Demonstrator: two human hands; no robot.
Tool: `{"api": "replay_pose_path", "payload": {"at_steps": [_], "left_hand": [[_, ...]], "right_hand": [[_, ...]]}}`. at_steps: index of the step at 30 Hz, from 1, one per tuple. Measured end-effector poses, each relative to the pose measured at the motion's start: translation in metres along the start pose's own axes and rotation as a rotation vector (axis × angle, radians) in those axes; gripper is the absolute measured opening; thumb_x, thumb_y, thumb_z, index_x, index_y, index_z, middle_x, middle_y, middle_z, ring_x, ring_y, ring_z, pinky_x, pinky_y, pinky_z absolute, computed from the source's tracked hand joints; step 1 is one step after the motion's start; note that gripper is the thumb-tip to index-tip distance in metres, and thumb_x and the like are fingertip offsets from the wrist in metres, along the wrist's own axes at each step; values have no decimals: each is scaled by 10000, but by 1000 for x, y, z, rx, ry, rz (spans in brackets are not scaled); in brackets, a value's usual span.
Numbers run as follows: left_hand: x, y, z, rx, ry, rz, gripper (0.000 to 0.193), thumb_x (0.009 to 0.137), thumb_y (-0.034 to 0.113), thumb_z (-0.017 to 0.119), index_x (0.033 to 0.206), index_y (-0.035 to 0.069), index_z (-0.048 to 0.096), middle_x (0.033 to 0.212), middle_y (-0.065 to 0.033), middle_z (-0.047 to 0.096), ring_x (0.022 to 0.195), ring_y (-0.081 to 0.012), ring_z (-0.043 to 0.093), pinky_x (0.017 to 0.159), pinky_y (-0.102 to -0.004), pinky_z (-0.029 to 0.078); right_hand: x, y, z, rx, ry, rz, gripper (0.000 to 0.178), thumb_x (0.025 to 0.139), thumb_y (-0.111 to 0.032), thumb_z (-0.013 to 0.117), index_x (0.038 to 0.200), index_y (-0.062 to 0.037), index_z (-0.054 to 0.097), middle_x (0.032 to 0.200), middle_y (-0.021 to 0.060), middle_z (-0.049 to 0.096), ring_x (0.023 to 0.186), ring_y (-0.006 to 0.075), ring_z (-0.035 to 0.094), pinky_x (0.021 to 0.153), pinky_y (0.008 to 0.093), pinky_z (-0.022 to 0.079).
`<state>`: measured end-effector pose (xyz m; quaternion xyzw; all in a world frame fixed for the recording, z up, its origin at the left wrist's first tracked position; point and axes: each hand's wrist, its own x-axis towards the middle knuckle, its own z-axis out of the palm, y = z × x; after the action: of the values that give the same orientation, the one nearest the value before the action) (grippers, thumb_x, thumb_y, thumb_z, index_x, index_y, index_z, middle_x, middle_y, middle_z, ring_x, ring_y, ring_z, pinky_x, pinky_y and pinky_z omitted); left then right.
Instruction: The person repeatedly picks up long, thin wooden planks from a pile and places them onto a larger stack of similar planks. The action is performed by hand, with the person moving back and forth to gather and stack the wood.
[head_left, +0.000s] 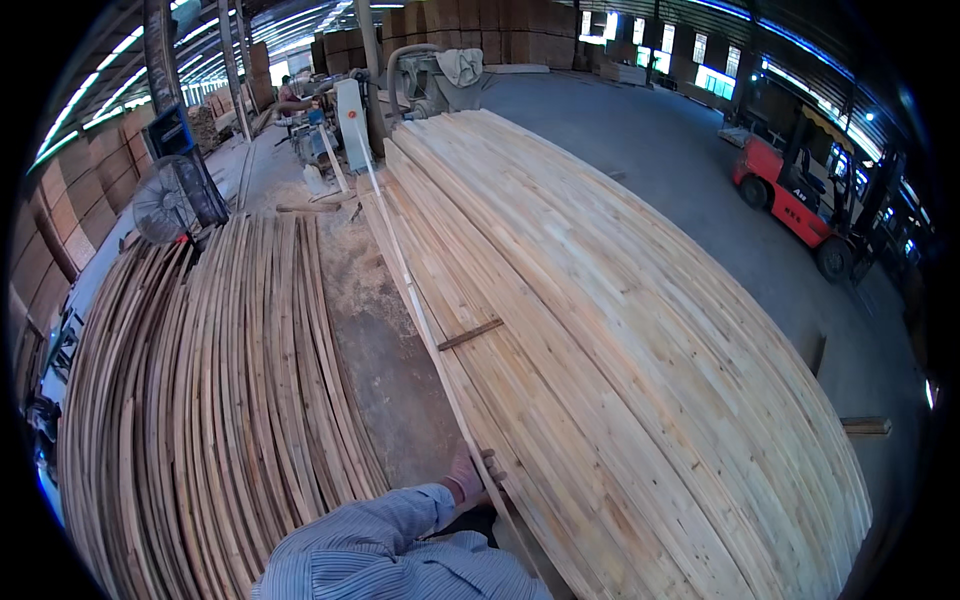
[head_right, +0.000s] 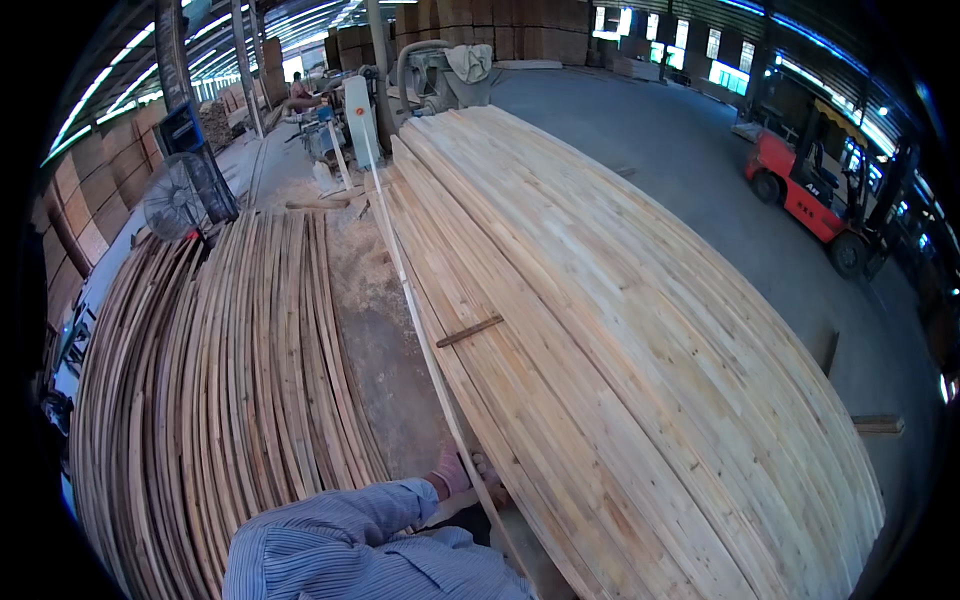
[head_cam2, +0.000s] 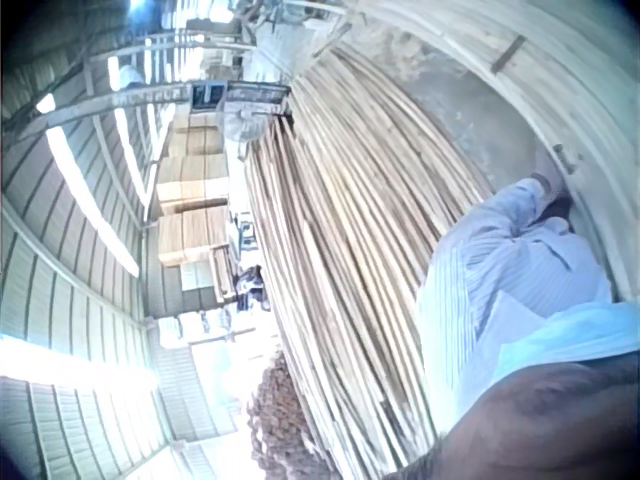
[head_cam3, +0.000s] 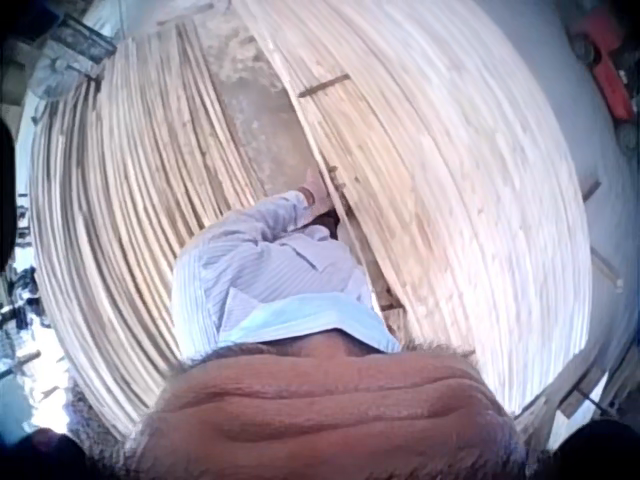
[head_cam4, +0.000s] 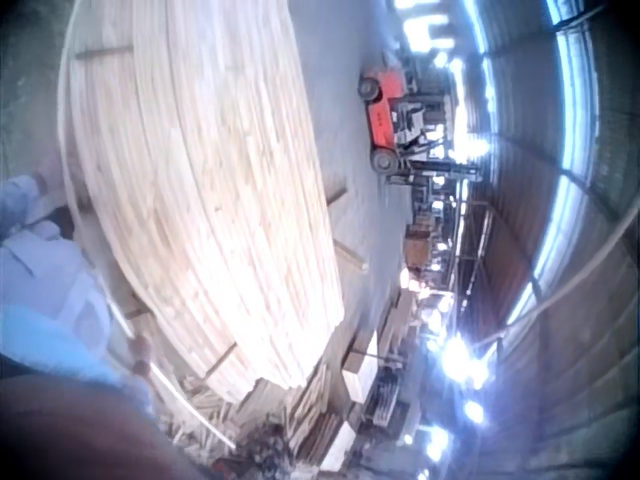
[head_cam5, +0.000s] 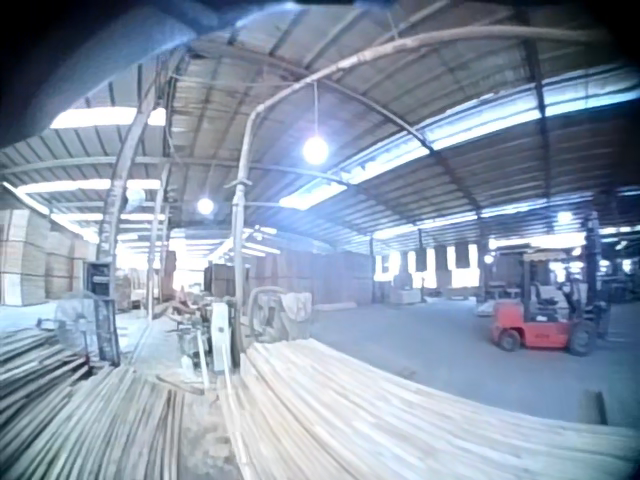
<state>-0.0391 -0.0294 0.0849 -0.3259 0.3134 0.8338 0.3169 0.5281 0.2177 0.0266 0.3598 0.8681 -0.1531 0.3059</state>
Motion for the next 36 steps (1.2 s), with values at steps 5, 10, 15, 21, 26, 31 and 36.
{"api": "replay_pose_path", "payload": {"at_steps": [5, 10, 15, 21, 26, 31, 36], "left_hand": [[26, 30, -23, -41, 15, 97, 937, 769, 911, 405, 1023, 21, 549, 637, -47, 439, 541, -268, 459, 661, -518, 512], [65, 86, -62, -114, -132, 20, 802, 843, 807, 412, 1056, 48, 559, 772, -102, 544, 672, -332, 542, 740, -570, 503], [57, 133, -52, 41, 71, 172, 732, 889, 756, 404, 1087, 72, 574, 957, -148, 615, 847, -379, 608, 833, -591, 503], [2, 53, -49, 153, -254, 104, 605, 967, 616, 410, 1248, 97, 545, 1188, -131, 605, 1129, -313, 581, 1020, -529, 452], [9, -72, -89, 222, -474, -359, 644, 960, 638, 394, 1327, 121, 512, 1315, -110, 550, 1231, -307, 516, 1066, -536, 389], [3, -35, -48, 246, -519, -137, 692, 953, 660, 379, 1405, 145, 479, 1442, -90, 496, 1333, -300, 450, 1112, -543, 327], [13, 17, -36, 1569, -499, 666, 613, 943, 605, 409, 1392, 199, 504, 1471, -29, 501, 1369, -265, 443, 1114, -549, 304]], "right_hand": [[24, -1, 10, 41, -62, 25, 471, 893, -408, 580, 1235, -93, 655, 1128, 239, 684, 1050, 420, 650, 904, 530, 510], [39, -11, 1, 48, -72, -20, 487, 884, -423, 598, 1232, -86, 636, 1132, 251, 674, 1048, 425, 649, 886, 540, 514], [66, -44, -21, 67, -78, -118, 506, 874, -439, 617, 1230, -79, 617, 1136, 263, 664, 1045, 430, 647, 868, 549, 518], [68, -232, -140, 148, 5, -257, 542, 882, -443, 612, 1259, -56, 568, 1169, 265, 644, 1065, 436, 637, 891, 556, 509], [74, -322, -192, 331, 51, -335, 710, 722, -343, 774, 1302, -20, 524, 1140, 237, 638, 1080, 392, 618, 910, 473, 511], [81, -335, -184, 450, 335, -638, 613, 726, -345, 773, 1210, -21, 583, 1108, 221, 651, 1070, 396, 613, 916, 486, 492], [52, -293, -174, 388, 350, -687, 470, 743, -278, 765, 1139, -56, 642, 1106, 176, 662, 1030, 391, 616, 897, 492, 492]]}}
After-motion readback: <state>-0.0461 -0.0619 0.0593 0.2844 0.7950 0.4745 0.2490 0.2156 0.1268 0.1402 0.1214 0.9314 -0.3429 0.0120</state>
